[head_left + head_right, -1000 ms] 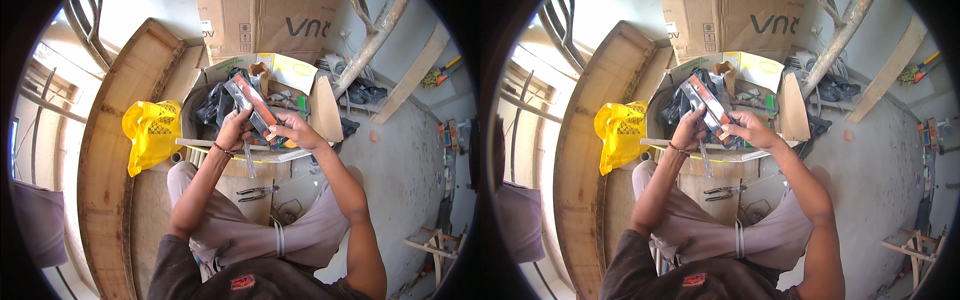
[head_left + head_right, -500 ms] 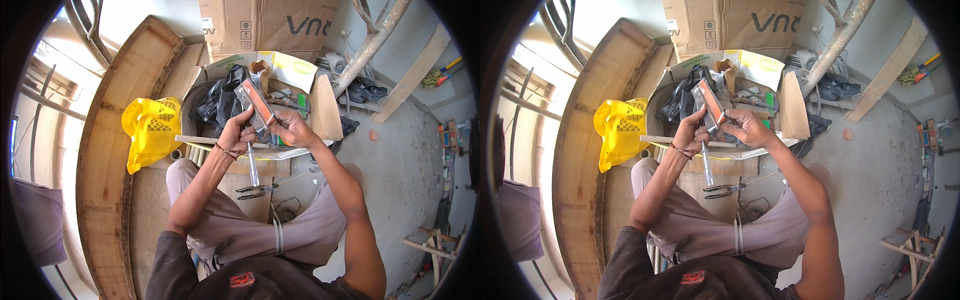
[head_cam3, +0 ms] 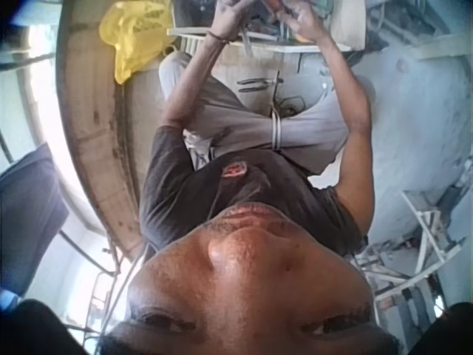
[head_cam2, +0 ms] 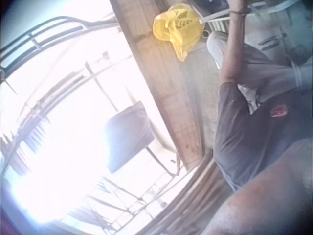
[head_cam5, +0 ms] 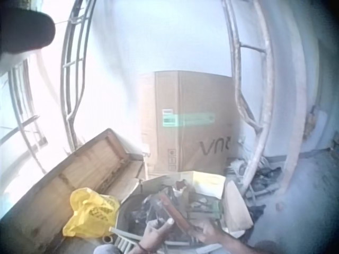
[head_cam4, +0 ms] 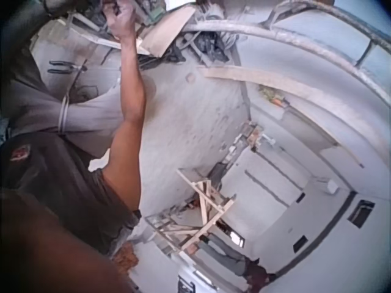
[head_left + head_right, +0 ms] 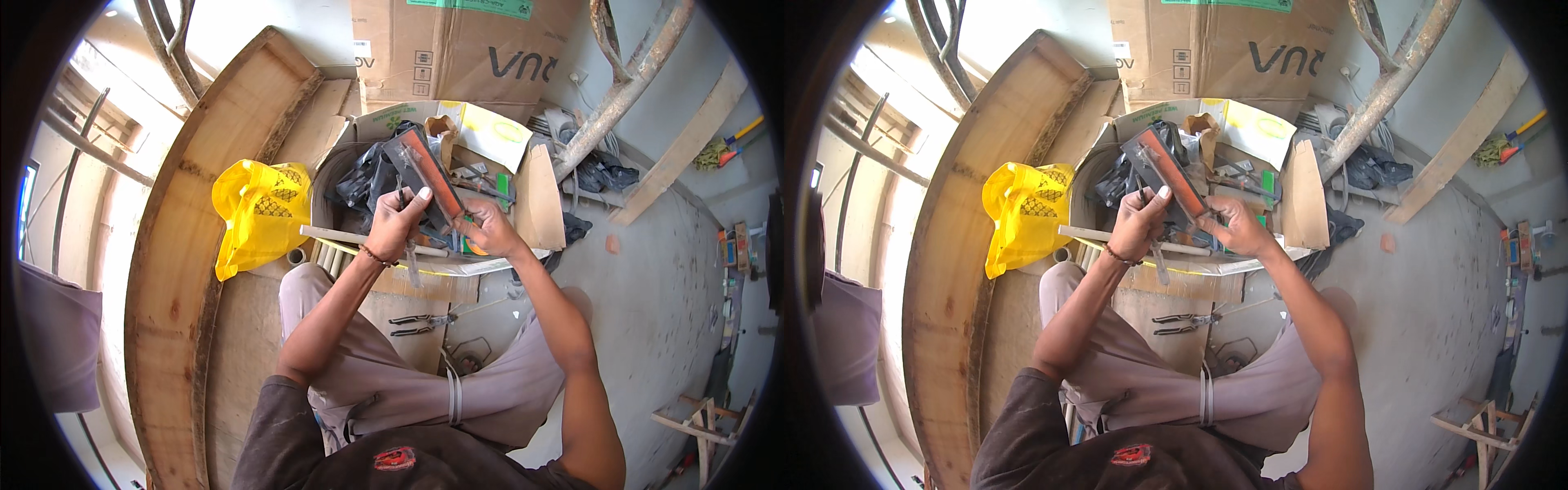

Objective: The person sits on the floor and uses pliers to strip a thin electrical wire, then uses a soldering iron to melt solder onto the wire tip and a small electronic component.

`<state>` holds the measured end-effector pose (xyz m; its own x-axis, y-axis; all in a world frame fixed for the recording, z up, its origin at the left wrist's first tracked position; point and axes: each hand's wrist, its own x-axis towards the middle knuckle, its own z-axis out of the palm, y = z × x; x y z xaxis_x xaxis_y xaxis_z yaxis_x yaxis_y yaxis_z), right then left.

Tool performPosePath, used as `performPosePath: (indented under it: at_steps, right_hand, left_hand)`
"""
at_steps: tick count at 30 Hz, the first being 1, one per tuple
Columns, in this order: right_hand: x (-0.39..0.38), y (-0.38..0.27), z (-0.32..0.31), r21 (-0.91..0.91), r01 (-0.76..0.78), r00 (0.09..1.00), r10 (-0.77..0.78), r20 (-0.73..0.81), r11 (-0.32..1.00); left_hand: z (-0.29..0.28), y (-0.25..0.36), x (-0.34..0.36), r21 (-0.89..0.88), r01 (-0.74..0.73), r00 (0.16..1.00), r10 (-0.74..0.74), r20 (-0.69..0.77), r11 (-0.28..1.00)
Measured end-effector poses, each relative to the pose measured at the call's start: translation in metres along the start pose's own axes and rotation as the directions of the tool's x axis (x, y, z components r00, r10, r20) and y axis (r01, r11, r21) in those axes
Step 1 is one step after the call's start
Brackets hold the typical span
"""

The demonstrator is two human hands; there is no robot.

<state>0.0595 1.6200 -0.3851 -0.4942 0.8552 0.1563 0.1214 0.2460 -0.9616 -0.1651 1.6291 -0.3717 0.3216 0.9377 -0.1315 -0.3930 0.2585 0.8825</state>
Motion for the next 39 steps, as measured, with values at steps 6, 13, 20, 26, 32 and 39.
performPosePath:
  at_steps: [6,13,20,26,32,39]
  right_hand:
    - [0.013,-0.060,0.001,-0.409,0.135,0.887,-0.293,-0.355,0.902]
    - [0.025,-0.067,0.008,-0.560,0.011,0.835,-0.316,-0.450,0.828]
    - [0.021,-0.047,-0.003,-0.174,0.039,0.849,-0.125,-0.514,0.984]
    - [0.025,-0.043,-0.007,-0.097,-0.007,0.872,-0.042,-0.488,0.995]
    - [0.023,-0.040,-0.011,-0.203,-0.045,0.898,-0.049,-0.437,0.978]
    - [0.008,-0.057,-0.133,0.409,0.265,0.623,0.169,-0.764,0.873]
  left_hand:
    - [0.012,-0.008,-0.002,0.490,-0.179,0.979,0.201,0.008,0.853]
    - [0.039,-0.014,-0.021,0.649,-0.275,0.955,0.280,0.098,0.710]
    - [0.045,-0.008,-0.021,0.506,-0.179,0.983,0.129,0.132,0.844]
    - [0.036,-0.020,-0.019,0.691,-0.311,0.946,0.286,0.156,0.653]
    - [0.039,-0.014,-0.024,0.806,-0.387,0.903,0.362,0.233,0.448]
    - [0.028,-0.034,-0.031,0.720,-0.227,0.972,0.113,0.204,0.655]
